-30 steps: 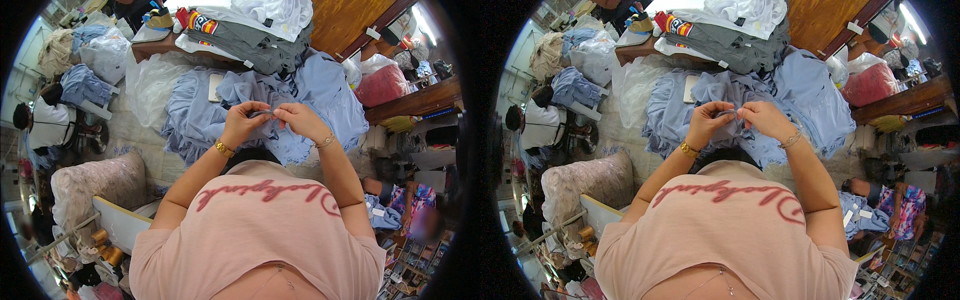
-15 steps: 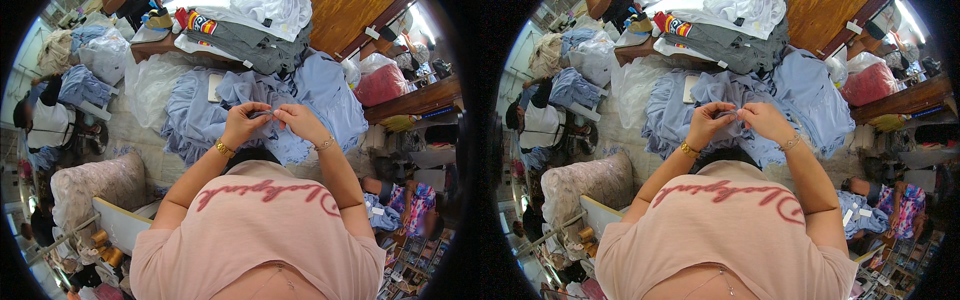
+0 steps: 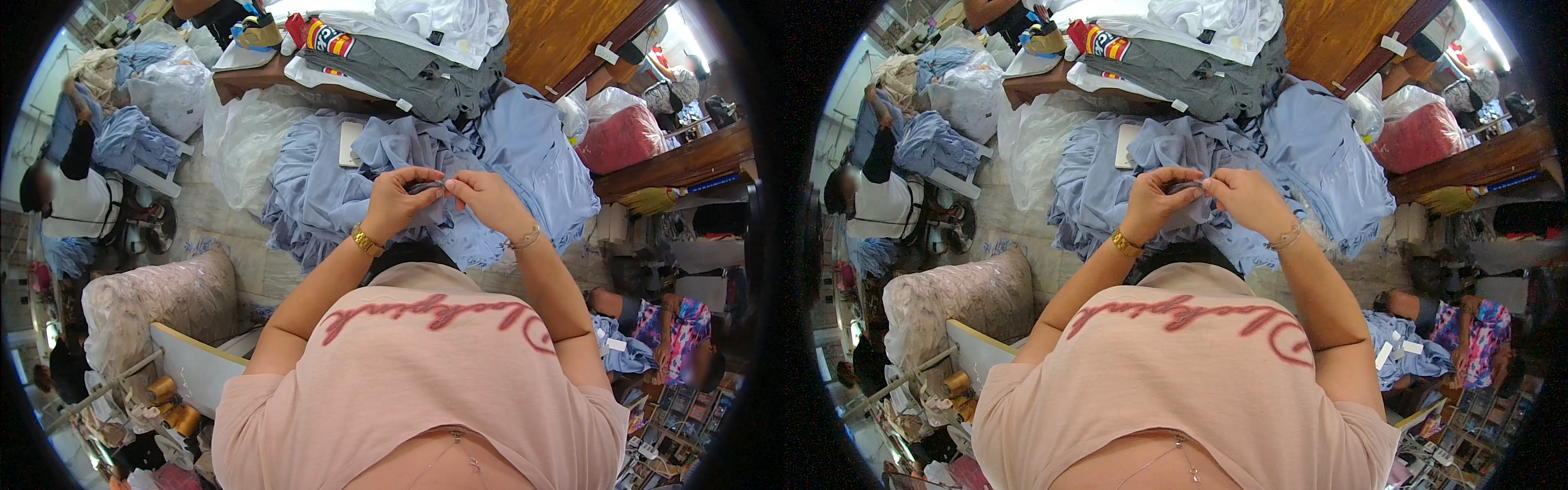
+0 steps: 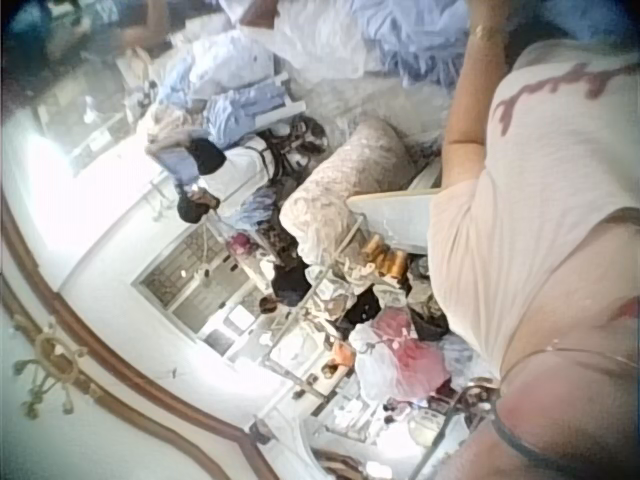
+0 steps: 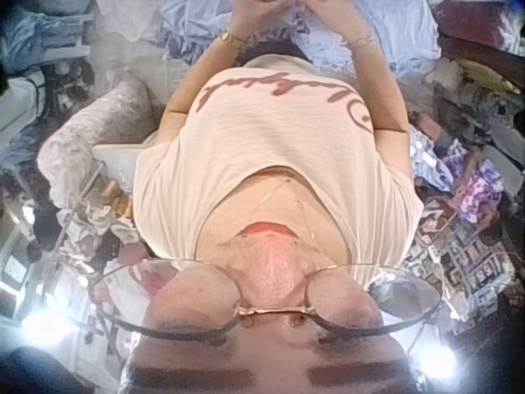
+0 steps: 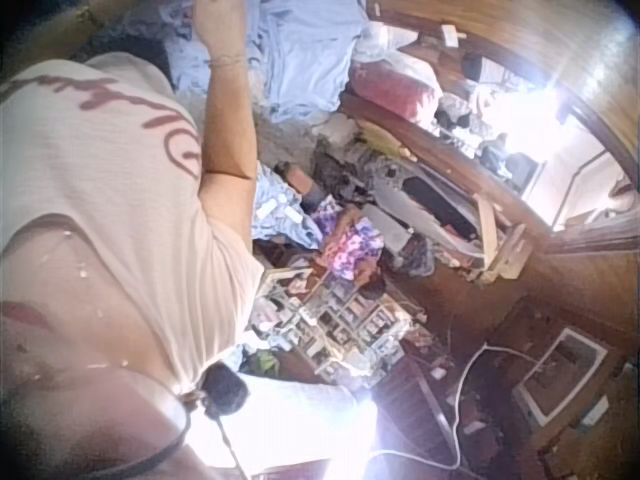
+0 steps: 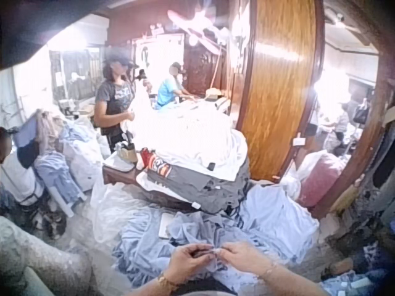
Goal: The person sorts and trims loose threads from a pile of blue collared shirts by hand and using snips, then moves them between stacks on a table.
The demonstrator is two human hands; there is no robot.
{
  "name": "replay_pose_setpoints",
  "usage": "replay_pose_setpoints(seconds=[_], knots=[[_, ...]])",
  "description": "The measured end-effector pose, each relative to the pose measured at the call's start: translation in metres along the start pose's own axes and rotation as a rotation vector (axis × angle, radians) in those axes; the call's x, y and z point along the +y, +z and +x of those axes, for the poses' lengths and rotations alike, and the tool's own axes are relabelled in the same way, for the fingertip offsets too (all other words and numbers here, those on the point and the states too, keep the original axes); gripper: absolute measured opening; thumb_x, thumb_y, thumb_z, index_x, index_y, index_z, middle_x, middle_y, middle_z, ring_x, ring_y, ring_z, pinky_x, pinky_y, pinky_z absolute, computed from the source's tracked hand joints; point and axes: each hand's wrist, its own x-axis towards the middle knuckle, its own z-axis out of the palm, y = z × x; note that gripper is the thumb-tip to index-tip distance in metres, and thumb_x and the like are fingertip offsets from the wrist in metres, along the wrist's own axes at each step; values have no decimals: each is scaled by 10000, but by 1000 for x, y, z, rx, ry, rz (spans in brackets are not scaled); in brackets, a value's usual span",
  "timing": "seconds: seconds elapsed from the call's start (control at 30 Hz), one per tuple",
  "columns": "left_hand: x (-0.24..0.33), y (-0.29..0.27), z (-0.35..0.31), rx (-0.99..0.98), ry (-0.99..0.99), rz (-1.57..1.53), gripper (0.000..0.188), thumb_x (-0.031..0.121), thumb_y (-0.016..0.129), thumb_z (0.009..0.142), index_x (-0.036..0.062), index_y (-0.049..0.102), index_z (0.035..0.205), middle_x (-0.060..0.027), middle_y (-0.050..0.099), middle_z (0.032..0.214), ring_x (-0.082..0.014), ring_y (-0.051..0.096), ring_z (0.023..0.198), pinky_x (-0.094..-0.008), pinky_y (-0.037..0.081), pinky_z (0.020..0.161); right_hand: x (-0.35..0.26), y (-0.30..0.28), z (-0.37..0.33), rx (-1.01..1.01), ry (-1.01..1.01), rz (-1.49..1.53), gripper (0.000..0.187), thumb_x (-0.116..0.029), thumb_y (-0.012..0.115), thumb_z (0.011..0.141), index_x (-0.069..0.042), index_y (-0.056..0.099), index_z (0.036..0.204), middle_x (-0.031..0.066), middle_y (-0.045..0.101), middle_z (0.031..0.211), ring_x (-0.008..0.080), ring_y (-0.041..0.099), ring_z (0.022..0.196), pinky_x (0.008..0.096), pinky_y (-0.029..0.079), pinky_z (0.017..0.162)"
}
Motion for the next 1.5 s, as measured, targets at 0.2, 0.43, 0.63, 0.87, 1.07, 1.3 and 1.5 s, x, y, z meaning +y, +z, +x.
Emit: replay_pose_setpoints(seconds=[0.2,0.43,0.63,0.87,1.07,1.3,1.5], knots=[[2,0,1,-3,35,6,243,44,682,725,1,617,955,-52,634,894,-86,572,812,-215,450,757,0,4,-2,50,-19,-17,260,-252,484,869,-33,596,785,23,536,583,102,475,546,255,380,520],[2,0,3,-27,50,19,221,34,674,714,-7,627,926,-40,641,863,-77,572,770,-208,453,711,-4,7,-2,93,6,-20,264,-257,487,869,-31,587,778,27,539,592,112,485,550,259,382,526],[4,-1,4,-32,47,50,214,33,670,718,-12,629,923,-50,648,863,-83,577,768,-209,455,712,7,10,3,55,43,80,259,-260,505,864,-29,585,776,9,534,601,86,476,567,242,370,525],[-2,-2,3,-8,41,13,218,40,668,727,-14,633,935,-63,653,860,-86,587,756,-207,462,695,10,16,4,60,46,270,237,-267,517,866,-62,581,763,-31,519,606,32,388,513,197,297,463],[-3,-3,2,-23,-4,21,221,57,670,756,-4,627,964,-41,636,882,-73,570,786,-189,454,708,10,17,6,47,110,267,272,-283,533,846,-29,597,771,21,564,628,85,517,559,239,396,524],[-3,-3,0,-7,-9,-5,242,60,668,758,-7,625,987,-35,637,864,-68,566,778,-185,449,703,13,19,7,48,72,262,284,-295,528,847,-24,585,784,31,570,647,91,524,582,249,407,541],[1,0,-1,44,47,38,183,55,652,754,-14,637,923,-57,650,840,-81,589,748,-207,464,688,18,19,7,45,18,198,245,-278,534,857,-40,573,815,1,533,662,62,452,594,213,369,537]])
